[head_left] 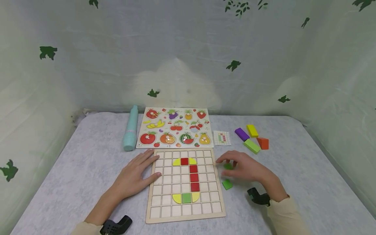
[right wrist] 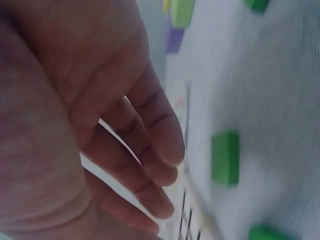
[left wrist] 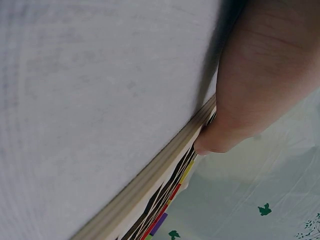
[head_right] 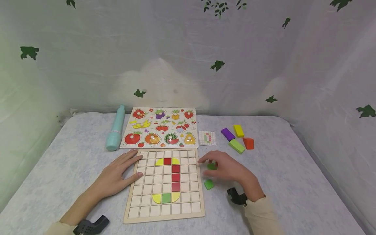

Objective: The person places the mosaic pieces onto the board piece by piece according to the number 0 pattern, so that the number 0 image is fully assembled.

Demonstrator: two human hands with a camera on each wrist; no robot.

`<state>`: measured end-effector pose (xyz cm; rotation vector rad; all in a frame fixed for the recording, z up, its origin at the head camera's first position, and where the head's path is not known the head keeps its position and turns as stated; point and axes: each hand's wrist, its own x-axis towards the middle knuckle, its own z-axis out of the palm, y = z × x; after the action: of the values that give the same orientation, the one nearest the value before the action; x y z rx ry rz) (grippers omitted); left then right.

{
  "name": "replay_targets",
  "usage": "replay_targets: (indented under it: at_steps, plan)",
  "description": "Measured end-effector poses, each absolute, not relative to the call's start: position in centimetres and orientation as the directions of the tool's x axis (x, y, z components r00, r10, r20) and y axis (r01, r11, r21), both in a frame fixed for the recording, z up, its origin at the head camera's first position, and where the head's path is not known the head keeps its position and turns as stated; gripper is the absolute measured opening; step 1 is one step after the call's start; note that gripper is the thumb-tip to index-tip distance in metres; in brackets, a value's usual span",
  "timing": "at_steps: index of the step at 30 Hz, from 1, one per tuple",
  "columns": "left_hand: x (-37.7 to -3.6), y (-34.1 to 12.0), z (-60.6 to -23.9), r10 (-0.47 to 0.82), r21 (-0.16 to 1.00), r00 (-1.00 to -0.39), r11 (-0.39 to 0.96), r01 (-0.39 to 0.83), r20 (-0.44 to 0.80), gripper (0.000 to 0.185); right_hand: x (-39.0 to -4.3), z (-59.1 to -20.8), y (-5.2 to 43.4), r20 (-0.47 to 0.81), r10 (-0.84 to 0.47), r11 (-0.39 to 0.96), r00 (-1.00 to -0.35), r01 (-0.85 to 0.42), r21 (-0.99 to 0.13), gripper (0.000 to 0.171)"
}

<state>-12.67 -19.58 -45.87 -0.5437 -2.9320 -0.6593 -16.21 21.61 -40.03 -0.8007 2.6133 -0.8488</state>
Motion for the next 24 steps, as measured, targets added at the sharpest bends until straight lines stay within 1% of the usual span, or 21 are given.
replay_targets:
  at_steps: [3, 7, 11, 18, 24]
  plan:
    - [-12.7, -19.6, -45.9, 0.320, 0.397, -0.934, 0.845, 0.358, 0.160, 0.070, -16.7, -40.8, 22.7, -0.088, -0.570, 0.681, -0.817, -0.410, -0.607, 0.036]
    - [-12.7, -19.5, -45.9, 0.317, 0.397, -0.935, 0.847, 0.354, 0.158, 0.070, -17.0, -41.3, 23.4, -0.097, -0.549, 0.717, -0.830, -0.408, -0.565, 0.034]
    - [-12.7, -19.5, -45.9, 0.317, 0.396, -0.935, 0.847, 0.354, 0.157, 0.070, -17.1, -41.3, 23.7, -0.097, -0.542, 0.729, -0.835, -0.409, -0.550, 0.031]
    - [-12.7, -19.6, -45.9, 0.320, 0.398, -0.934, 0.846, 0.356, 0.158, 0.070, -17.2, -41.0, 23.8, -0.102, -0.542, 0.729, -0.834, -0.406, -0.551, 0.028]
    - [-12.7, -19.6, -45.9, 0.321, 0.401, -0.933, 0.843, 0.359, 0.161, 0.070, -16.8, -40.8, 22.7, -0.055, -0.540, 0.718, -0.840, -0.425, -0.552, 0.030]
